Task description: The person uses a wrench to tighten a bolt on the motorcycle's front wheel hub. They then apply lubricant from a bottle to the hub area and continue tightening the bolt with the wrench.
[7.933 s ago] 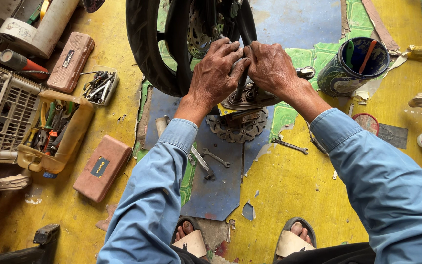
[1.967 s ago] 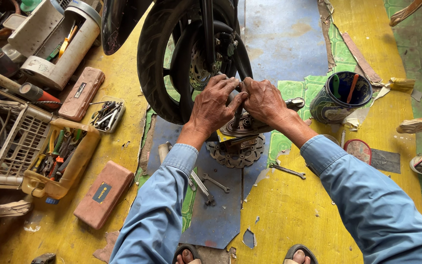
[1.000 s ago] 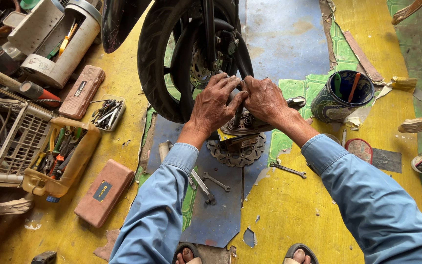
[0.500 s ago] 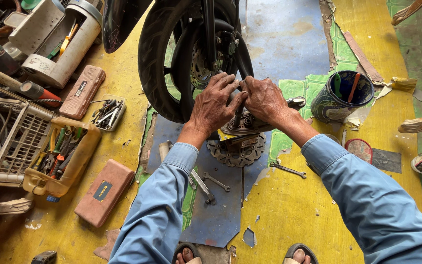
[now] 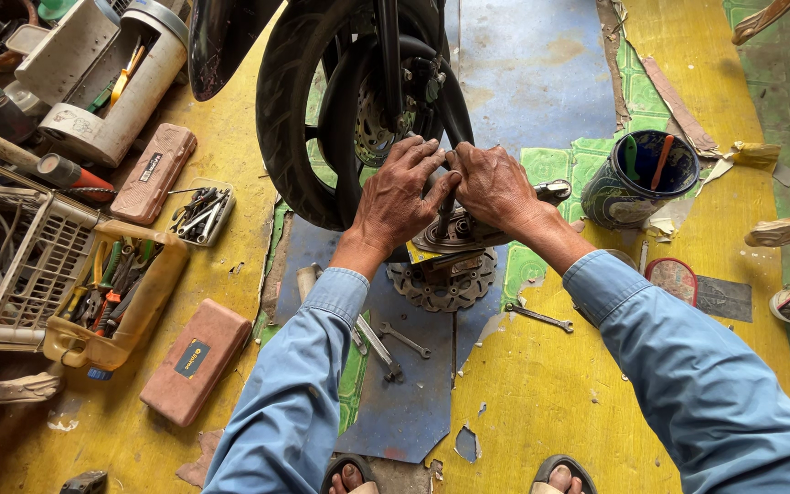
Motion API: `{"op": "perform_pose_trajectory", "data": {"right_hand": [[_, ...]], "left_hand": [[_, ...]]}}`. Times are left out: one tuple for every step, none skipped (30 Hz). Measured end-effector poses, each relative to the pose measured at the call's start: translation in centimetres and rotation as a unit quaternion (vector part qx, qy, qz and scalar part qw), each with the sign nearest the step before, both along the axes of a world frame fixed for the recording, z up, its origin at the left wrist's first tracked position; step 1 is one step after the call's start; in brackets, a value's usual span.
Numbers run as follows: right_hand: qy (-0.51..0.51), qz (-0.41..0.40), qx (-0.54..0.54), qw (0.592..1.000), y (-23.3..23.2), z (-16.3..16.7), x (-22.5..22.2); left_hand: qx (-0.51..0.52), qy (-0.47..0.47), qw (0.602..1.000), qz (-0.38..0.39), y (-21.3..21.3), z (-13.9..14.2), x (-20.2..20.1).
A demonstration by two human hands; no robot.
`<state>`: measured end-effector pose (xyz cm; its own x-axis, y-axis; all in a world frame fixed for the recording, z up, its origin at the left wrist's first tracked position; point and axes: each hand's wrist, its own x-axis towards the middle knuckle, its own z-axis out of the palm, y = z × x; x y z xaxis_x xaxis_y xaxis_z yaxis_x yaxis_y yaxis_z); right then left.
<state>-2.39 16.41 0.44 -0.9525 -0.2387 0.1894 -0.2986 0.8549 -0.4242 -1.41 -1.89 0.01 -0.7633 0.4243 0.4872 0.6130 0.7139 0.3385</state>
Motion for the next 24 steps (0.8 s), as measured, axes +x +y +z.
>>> {"op": "perform_pose_trajectory", "data": {"right_hand": [[0.002,0.001,0.002,1.0,-0.01,-0.06,-0.03],[0.003,0.002,0.004,1.0,0.0,-0.13,-0.02],[0.002,0.003,0.003,1.0,0.0,-0.19,-0.05],[0.001,0.003,0.001,1.0,0.07,-0.3,0.1],[0.0,0.003,-0.001,1.0,0.14,-0.42,0.24],[0.0,0.003,0.002,1.0,0.19,-0.48,0.3],[0.001,0.003,0.004,1.0,0.17,-0.51,0.3],[0.001,0.004,0.007,1.0,0.17,-0.54,0.29],[0.005,0.006,0.002,1.0,0.19,-0.55,0.29],[0.009,0.008,-0.002,1.0,0.22,-0.55,0.29],[0.013,0.01,-0.007,1.0,0.24,-0.52,0.28],[0.013,0.01,-0.006,1.0,0.21,-0.5,0.26],[0.013,0.009,-0.004,1.0,0.15,-0.47,0.22],[0.013,0.009,-0.003,1.0,0.11,-0.43,0.2],[0.008,0.007,-0.003,1.0,0.08,-0.38,0.18],[0.004,0.004,-0.004,1.0,0.05,-0.33,0.17],[-0.001,0.002,-0.004,1.0,0.02,-0.29,0.17],[-0.005,0.001,-0.003,1.0,-0.04,-0.27,0.17],[-0.008,0.0,-0.001,1.0,-0.1,-0.27,0.17],[-0.012,-0.002,0.0,1.0,-0.12,-0.28,0.18],[-0.007,0.002,-0.003,1.0,-0.11,-0.31,0.19],[-0.003,0.005,-0.005,1.0,-0.11,-0.35,0.2],[0.002,0.008,-0.008,1.0,0.06,-0.41,0.3],[0.001,0.008,-0.007,1.0,0.16,-0.46,0.28]], "left_hand": [[0.0,0.002,1.0,0.0,-0.03,0.01,0.02],[0.0,0.002,1.0,0.0,-0.06,0.01,0.04],[0.0,0.002,1.0,0.001,-0.12,0.03,0.03],[0.0,0.002,1.0,0.001,-0.06,-0.04,0.21],[-0.001,0.002,1.0,-0.002,0.02,-0.13,0.36],[-0.001,0.003,1.0,-0.004,0.08,-0.17,0.41],[-0.001,0.004,1.0,-0.005,0.07,-0.15,0.44],[0.001,0.004,1.0,-0.004,0.08,-0.14,0.47],[0.004,0.005,1.0,-0.003,0.08,-0.12,0.49],[0.006,0.005,1.0,-0.002,0.07,-0.1,0.51],[0.005,0.005,1.0,-0.003,0.06,-0.06,0.51],[0.004,0.004,1.0,-0.003,0.03,-0.01,0.5],[0.003,0.004,1.0,-0.003,0.01,0.03,0.5],[0.004,0.005,1.0,-0.003,0.01,0.06,0.5],[0.004,0.006,1.0,-0.002,-0.01,0.09,0.5],[0.005,0.007,1.0,-0.002,-0.02,0.11,0.5],[0.004,0.008,1.0,-0.002,-0.04,0.12,0.5],[0.002,0.009,1.0,-0.002,-0.07,0.12,0.5],[0.001,0.01,1.0,-0.002,-0.1,0.12,0.5],[0.002,0.005,1.0,-0.002,-0.14,0.11,0.51],[0.002,0.001,1.0,-0.003,-0.17,0.09,0.52],[0.003,-0.004,1.0,-0.003,-0.2,0.08,0.53],[0.003,-0.001,1.0,-0.003,-0.08,0.02,0.62],[0.003,0.001,1.0,-0.005,0.08,-0.04,0.62]]}}
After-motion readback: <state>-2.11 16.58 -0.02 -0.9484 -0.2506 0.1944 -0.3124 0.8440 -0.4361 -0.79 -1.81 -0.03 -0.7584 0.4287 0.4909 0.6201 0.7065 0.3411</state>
